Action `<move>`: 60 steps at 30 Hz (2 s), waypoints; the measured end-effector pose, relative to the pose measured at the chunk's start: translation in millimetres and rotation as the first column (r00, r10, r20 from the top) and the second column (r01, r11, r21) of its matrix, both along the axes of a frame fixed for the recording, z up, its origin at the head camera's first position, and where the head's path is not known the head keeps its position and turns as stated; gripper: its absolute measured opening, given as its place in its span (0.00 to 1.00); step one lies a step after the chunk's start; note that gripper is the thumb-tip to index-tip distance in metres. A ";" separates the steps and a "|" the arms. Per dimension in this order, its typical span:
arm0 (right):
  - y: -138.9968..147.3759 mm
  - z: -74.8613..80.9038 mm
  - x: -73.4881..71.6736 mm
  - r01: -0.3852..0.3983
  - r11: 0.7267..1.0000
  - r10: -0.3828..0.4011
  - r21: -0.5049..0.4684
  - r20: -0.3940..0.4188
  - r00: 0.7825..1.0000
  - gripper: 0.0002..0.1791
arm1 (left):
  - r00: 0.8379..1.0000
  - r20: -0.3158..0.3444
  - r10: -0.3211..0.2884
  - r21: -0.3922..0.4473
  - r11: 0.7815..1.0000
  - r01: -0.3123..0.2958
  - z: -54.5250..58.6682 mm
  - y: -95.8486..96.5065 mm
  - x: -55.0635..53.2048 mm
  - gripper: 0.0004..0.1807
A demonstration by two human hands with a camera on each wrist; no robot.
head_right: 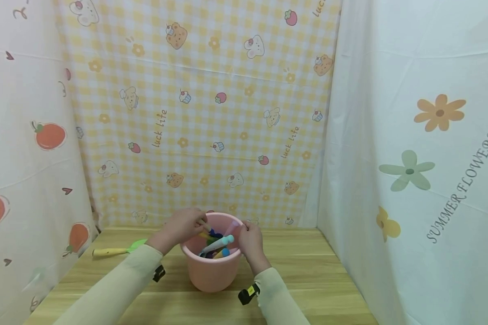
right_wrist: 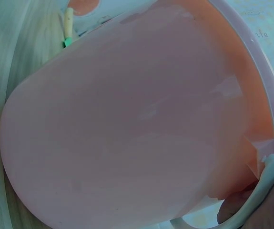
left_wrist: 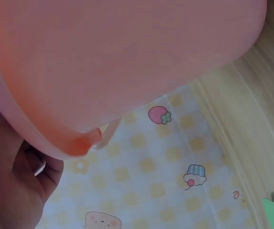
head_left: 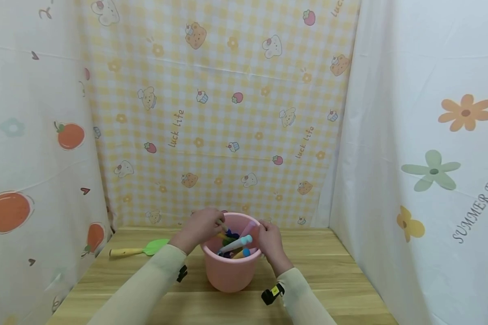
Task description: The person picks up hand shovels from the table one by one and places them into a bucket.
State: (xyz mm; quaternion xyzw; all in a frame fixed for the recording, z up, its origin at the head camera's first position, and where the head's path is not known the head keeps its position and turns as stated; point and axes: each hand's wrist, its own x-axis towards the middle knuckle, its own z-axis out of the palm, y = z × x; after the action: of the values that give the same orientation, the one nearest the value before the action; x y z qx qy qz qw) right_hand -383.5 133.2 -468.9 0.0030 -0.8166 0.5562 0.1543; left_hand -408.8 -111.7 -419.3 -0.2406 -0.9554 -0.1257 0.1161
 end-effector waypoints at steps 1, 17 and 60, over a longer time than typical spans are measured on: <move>-0.1 0.1 0.1 0.000 1.000 0.000 -0.001 0.002 1.000 0.21 | 1.000 0.005 -0.002 0.003 1.000 0.002 -0.4 0.1 -0.6 0.12; -0.4 2.4 3.9 -0.032 0.999 0.035 -0.035 0.063 0.997 0.24 | 0.993 0.119 0.024 0.088 0.995 -0.035 -8.5 -1.0 -7.0 0.09; 0.2 -2.2 -3.0 0.004 1.000 -0.003 -0.030 0.036 0.999 0.22 | 0.999 -0.026 0.020 0.062 0.998 -0.019 -4.8 -12.3 1.2 0.04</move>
State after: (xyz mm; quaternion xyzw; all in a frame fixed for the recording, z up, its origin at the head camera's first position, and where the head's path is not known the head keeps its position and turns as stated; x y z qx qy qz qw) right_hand -386.5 133.3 -471.1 -0.0108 -0.8109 0.5680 0.1404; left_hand -407.6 -124.0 -424.1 -0.2294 -0.9517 -0.1506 0.1376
